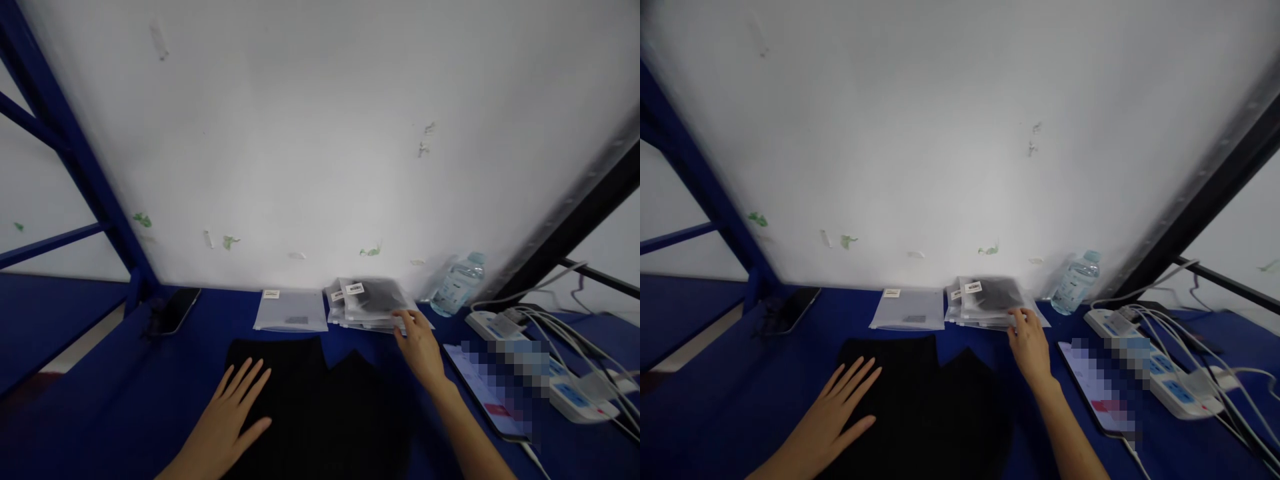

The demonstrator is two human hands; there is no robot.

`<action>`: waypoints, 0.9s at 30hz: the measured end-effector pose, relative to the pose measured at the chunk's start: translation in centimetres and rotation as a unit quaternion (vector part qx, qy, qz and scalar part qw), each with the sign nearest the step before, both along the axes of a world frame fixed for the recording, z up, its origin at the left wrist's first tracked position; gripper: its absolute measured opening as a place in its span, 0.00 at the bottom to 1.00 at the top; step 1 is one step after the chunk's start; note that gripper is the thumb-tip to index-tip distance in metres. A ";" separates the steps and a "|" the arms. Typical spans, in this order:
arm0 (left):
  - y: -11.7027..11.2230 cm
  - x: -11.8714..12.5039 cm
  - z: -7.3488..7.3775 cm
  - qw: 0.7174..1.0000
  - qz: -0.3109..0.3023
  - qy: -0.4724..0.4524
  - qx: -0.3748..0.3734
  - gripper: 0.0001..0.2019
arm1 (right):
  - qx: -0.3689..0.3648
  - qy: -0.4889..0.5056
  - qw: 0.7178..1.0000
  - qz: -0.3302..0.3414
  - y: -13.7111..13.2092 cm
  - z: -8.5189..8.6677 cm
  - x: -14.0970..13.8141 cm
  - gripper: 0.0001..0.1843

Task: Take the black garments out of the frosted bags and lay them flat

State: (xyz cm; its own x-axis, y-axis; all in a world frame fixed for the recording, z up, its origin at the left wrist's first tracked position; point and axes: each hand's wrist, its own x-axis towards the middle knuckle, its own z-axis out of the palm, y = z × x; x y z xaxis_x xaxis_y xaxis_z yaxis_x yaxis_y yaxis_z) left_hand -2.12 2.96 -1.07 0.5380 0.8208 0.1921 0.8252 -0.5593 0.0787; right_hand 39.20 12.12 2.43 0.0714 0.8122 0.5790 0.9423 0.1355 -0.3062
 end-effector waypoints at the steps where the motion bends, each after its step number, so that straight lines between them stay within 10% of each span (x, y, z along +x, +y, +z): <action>1: 0.0 0.0 0.0 1.000 0.000 0.000 -0.002 0.33 | 0.001 -0.005 1.000 -0.002 0.1 -0.1 -0.1 0.14; 20: -0.2 0.0 0.2 1.000 0.002 -0.031 -0.002 0.31 | 0.010 -0.043 0.999 0.019 0.4 -0.6 -2.6 0.14; 27: -0.1 5.5 3.4 0.970 0.024 -0.235 -0.060 0.17 | 0.034 -0.002 0.997 0.071 -3.5 1.2 -3.7 0.13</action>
State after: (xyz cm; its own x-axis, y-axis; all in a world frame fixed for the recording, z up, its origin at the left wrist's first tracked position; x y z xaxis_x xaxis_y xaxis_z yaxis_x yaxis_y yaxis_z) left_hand 3.36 2.83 2.32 0.3751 0.8744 0.3077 0.7074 -0.4846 0.5146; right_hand 35.49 8.66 3.58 -0.0447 0.7725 0.6335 0.9135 0.2883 -0.2871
